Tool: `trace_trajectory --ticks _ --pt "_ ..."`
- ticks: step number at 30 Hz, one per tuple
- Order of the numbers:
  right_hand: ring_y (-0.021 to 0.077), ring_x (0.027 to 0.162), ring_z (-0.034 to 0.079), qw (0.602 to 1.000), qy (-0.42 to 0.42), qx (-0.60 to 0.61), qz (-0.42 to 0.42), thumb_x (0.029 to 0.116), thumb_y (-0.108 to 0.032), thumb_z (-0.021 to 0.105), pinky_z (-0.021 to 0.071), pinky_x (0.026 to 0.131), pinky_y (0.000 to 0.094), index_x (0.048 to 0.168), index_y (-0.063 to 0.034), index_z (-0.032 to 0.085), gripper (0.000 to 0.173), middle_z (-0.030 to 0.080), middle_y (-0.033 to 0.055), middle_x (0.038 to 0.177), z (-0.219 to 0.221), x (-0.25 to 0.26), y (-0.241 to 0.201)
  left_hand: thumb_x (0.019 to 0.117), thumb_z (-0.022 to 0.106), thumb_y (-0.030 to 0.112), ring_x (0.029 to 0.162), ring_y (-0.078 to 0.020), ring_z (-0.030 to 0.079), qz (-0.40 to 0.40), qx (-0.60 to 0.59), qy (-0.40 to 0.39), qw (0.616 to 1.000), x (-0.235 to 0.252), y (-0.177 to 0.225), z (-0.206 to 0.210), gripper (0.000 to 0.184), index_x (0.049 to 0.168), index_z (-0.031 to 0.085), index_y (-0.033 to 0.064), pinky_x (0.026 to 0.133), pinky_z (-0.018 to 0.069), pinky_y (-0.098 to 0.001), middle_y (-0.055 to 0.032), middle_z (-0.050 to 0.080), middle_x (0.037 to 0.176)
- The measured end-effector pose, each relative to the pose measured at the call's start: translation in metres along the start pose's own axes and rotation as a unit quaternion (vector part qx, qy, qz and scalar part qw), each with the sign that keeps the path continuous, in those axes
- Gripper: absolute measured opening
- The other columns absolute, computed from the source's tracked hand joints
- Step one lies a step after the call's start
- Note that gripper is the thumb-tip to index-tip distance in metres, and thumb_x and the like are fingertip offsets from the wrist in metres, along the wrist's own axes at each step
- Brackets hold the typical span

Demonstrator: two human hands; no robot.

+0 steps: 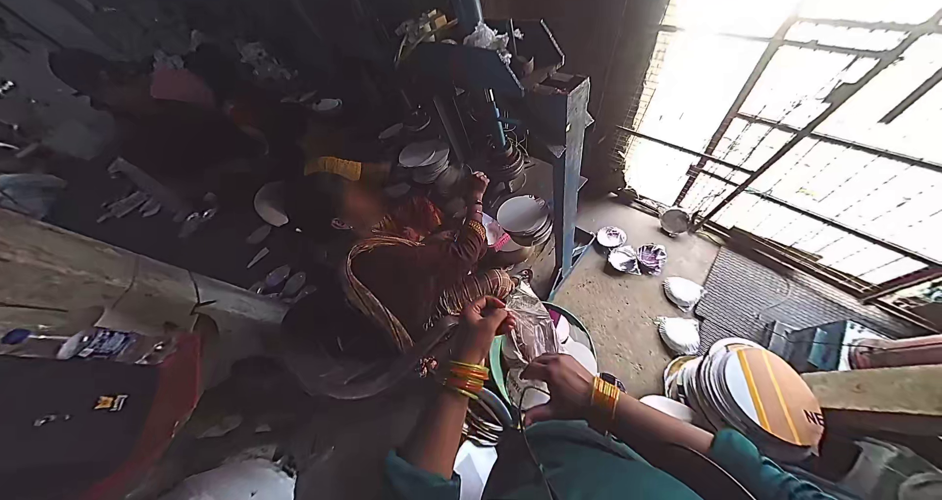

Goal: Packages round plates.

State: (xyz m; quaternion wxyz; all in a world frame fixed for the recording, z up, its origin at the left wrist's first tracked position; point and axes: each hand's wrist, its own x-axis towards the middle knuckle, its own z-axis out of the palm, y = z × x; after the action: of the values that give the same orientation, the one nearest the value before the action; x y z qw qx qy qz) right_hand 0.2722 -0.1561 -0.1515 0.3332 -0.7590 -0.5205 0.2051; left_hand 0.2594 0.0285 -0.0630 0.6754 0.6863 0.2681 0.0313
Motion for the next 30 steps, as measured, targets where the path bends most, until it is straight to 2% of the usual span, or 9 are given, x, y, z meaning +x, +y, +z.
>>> trace_trajectory --ticks 5,8,10,15,17,19,22,26,30 --pt "0.0358 0.089 0.074 0.973 0.218 0.071 0.019 0.0936 0.003 0.058 0.0586 0.086 0.0488 0.104 0.0049 0.075 0.020 0.075 0.0213 0.095 -0.008 -0.021 0.008 0.0915 0.071 -0.004 0.066 -0.0113 0.069 -0.003 0.142 -0.013 0.990 0.018 -0.011 -0.027 0.014 0.102 0.062 -0.0069 0.067 0.0612 -0.0265 -0.0102 0.068 0.084" --pt "0.0294 0.077 0.071 0.963 0.242 0.109 0.049 0.0981 0.003 0.050 0.0589 0.076 0.0435 0.113 0.0080 0.067 0.023 0.071 0.0212 0.091 -0.021 -0.030 0.015 0.0956 0.066 0.001 0.086 -0.0159 0.071 0.066 0.304 -0.078 0.947 0.014 -0.014 -0.041 0.027 0.122 0.068 -0.0038 0.083 0.0597 -0.0308 -0.0163 0.071 0.108" --pt "0.0221 0.075 0.070 0.947 0.280 0.144 0.068 0.0994 -0.001 0.053 0.0595 0.074 0.0356 0.110 0.0095 0.070 0.022 0.072 0.0204 0.093 -0.028 -0.036 0.017 0.0953 0.064 0.005 0.096 -0.0274 0.072 0.194 0.409 -0.101 0.886 0.008 -0.023 -0.051 0.022 0.114 0.075 -0.0027 0.093 0.0571 -0.0413 -0.0208 0.073 0.107" --pt "0.0043 0.064 0.062 0.904 0.298 0.266 0.151 0.0978 -0.004 0.057 0.0554 0.063 0.0223 0.117 0.0072 0.068 0.025 0.069 0.0063 0.084 -0.053 -0.041 0.010 0.0908 0.064 0.004 0.078 -0.0362 0.075 0.390 0.528 -0.076 0.750 -0.012 -0.048 -0.060 0.014 0.092 0.077 -0.0005 0.071 0.0615 -0.0521 -0.0194 0.073 0.084" --pt "0.0048 0.061 0.063 0.881 0.307 0.314 0.173 0.0983 -0.003 0.055 0.0564 0.060 0.0238 0.110 0.0051 0.066 0.018 0.066 0.0008 0.076 -0.055 -0.041 0.011 0.0992 0.055 0.006 0.075 -0.0297 0.074 0.235 0.486 -0.080 0.838 -0.028 -0.039 -0.048 0.021 0.101 0.073 -0.0050 0.071 0.0597 -0.0483 -0.0162 0.073 0.081" --pt "0.0074 0.062 0.065 0.893 0.297 0.288 0.178 0.0983 -0.006 0.055 0.0582 0.062 0.0259 0.098 0.0032 0.065 0.013 0.067 0.0017 0.075 -0.051 -0.041 0.014 0.1094 0.037 0.006 0.058 -0.0117 0.063 0.021 0.236 -0.055 0.970 -0.033 -0.029 -0.029 0.025 0.111 0.059 -0.0061 0.057 0.0541 -0.0253 -0.0060 0.064 0.069" --pt "0.0298 0.089 0.074 0.978 0.158 0.095 0.094 0.0990 -0.002 0.056 0.0580 0.087 0.0465 0.099 0.0076 0.073 0.020 0.075 0.0191 0.094 -0.049 -0.041 -0.005 0.1131 0.027 0.021 0.061 -0.0118 0.070 -0.148 -0.263 0.062 0.951 -0.031 -0.014 0.002 0.032 0.108 0.053 0.0028 0.047 0.0523 -0.0215 -0.0085 0.071 0.075" --pt "0.0304 0.093 0.071 0.966 0.178 -0.095 -0.161 0.0906 -0.006 0.067 0.0568 0.078 0.0499 0.085 -0.0088 0.074 0.009 0.073 0.0106 0.091 -0.029 -0.010 -0.018 0.1123 0.018 0.018 0.082 -0.0139 0.075 0.010 -0.216 -0.066 0.974 -0.029 -0.040 0.014 0.031 0.125 0.043 0.0045 0.061 0.0573 -0.0221 -0.0102 0.076 0.100" --pt "0.0286 0.097 0.064 0.938 0.301 -0.034 -0.171 0.0912 -0.012 0.068 0.0521 0.082 0.0460 0.088 -0.0131 0.074 0.007 0.069 0.0090 0.096 -0.031 0.017 -0.019 0.1057 0.033 0.013 0.057 0.0038 0.055 0.127 -0.112 -0.098 0.981 -0.040 -0.060 0.010 0.021 0.113 0.053 0.0094 0.054 0.0488 -0.0151 0.0108 0.063 0.080"
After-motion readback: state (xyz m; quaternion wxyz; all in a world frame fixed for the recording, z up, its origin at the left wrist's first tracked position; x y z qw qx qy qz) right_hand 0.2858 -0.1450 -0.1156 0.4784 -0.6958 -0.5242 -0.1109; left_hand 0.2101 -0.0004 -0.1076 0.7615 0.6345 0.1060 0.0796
